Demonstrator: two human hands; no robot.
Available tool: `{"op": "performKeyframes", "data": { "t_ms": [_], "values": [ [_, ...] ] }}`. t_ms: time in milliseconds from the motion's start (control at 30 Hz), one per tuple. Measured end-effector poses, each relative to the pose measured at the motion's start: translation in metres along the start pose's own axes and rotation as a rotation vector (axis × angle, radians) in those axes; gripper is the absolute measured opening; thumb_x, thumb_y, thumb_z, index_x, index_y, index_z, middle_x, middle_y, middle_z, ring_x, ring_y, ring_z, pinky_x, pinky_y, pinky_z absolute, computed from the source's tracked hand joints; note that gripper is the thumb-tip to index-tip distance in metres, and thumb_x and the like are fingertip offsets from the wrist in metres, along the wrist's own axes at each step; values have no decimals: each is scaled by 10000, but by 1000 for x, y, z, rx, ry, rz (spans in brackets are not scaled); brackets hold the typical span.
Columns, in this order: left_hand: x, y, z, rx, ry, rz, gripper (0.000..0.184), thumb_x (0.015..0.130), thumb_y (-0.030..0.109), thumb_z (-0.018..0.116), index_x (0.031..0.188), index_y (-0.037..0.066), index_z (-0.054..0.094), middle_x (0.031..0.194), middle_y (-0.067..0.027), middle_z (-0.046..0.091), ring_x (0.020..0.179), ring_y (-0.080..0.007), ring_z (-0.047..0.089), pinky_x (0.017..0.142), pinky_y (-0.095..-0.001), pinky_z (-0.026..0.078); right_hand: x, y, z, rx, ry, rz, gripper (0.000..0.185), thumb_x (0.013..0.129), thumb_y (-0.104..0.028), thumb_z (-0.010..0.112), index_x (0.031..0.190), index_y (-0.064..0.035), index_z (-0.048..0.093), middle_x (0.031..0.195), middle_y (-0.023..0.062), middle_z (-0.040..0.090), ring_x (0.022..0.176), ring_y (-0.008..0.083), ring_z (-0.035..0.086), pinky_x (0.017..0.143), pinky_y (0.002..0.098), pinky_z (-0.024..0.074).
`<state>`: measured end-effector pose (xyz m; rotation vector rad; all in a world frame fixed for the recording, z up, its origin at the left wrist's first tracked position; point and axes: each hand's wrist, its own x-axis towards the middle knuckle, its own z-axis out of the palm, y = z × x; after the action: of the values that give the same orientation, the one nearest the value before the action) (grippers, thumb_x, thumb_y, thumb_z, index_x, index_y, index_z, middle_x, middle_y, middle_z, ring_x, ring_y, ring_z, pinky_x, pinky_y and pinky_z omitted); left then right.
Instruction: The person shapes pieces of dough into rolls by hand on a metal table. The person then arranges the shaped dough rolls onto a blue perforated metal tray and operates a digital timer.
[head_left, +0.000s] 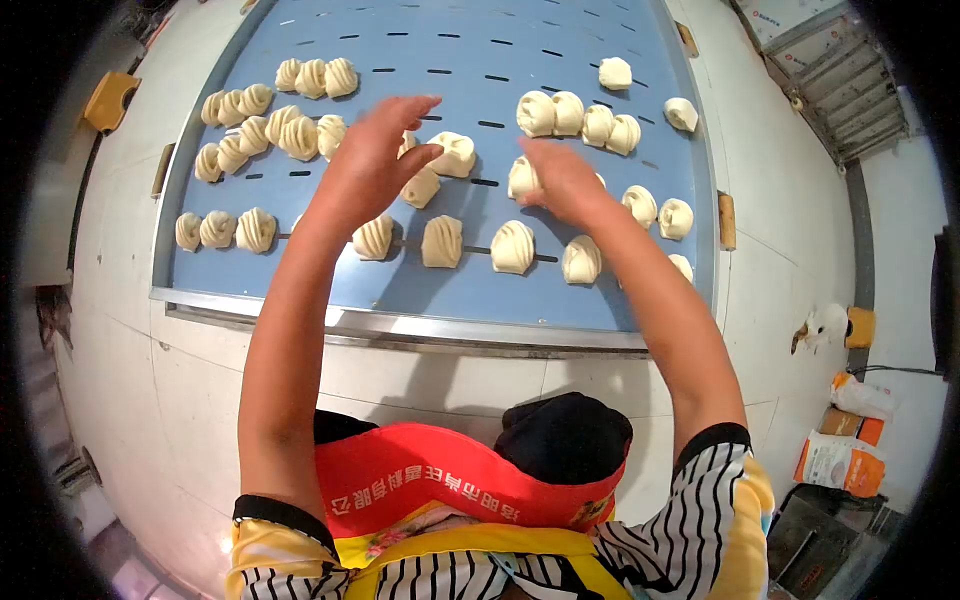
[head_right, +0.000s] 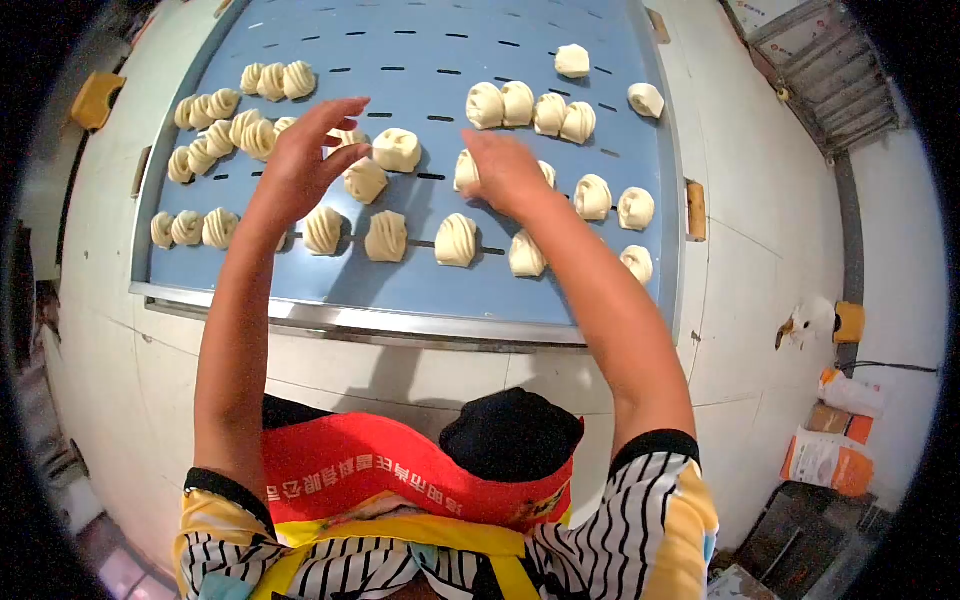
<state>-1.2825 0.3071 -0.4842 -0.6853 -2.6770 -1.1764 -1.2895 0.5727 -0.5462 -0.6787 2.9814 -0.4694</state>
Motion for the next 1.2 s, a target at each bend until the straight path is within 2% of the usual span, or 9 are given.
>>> {"op": "performKeyframes", "data": {
  "t_ms": [167,333,400,500,633,867,967,1067,1200],
  "values": [
    [-9,-32,-16,19,0,-21,451,838,100,675,1267,90,539,1167,-115,616,1019,-232,614,826,-342,530,5,-7,5,108,-74,120,641,678,-149,785,1254,-39,524,1193,179,576,1115,356,534,945,419,437],
    [-20,-52,1,266,-111,-150,536,805,364,691,1220,55,551,1113,-179,613,1048,-341,583,856,-430,481,12,-15,1,-7,-43,41,704,675,-193,796,1295,-62,491,1246,157,561,1168,344,500,976,409,417],
    [-20,-39,9,328,-120,-165,497,756,311,731,1154,56,578,1072,-153,595,1011,-328,582,835,-428,483,22,-36,-13,-67,68,-32,745,669,-194,800,1323,-70,464,1275,147,548,1184,340,488,996,404,407],
    [-16,-33,19,454,-123,-92,500,706,259,757,1139,83,579,1056,-121,559,968,-315,581,818,-423,489,58,-48,2,27,4,-204,778,667,-154,797,1350,-76,432,1311,133,523,1206,335,471,1018,396,395],
    [-23,-42,37,508,-158,-49,459,677,190,743,1099,123,575,1065,-97,540,961,-295,583,783,-417,512,77,-64,20,111,-217,-54,789,636,-55,788,1347,-88,445,1342,150,490,1246,331,437,1031,392,389],
    [-29,-59,44,297,-128,-86,396,679,66,701,1031,89,520,1058,-135,538,959,-351,568,768,-445,501,59,-61,20,42,-76,-148,655,630,-95,803,1216,-71,512,1178,147,530,1105,354,515,951,417,432],
    [-31,-68,35,219,-120,-40,378,677,47,692,1006,73,508,1036,-148,543,936,-379,565,756,-444,486,57,-67,23,337,-173,36,611,609,-123,814,1139,-61,516,1163,154,514,1004,387,552,893,440,457],
    [-28,-77,6,198,-97,-53,393,702,55,696,1046,73,506,1018,-144,552,909,-360,579,757,-413,481,50,-79,17,122,86,90,605,600,-143,827,1103,-43,506,1145,174,496,945,403,569,850,446,478],
    [-25,-87,-27,-13,122,-165,445,737,77,711,1150,82,545,979,-99,571,876,-233,595,734,-326,486,56,-84,30,46,-26,116,579,606,-142,832,1078,-17,520,1182,203,465,1011,380,565,857,428,490]
  ]
}}
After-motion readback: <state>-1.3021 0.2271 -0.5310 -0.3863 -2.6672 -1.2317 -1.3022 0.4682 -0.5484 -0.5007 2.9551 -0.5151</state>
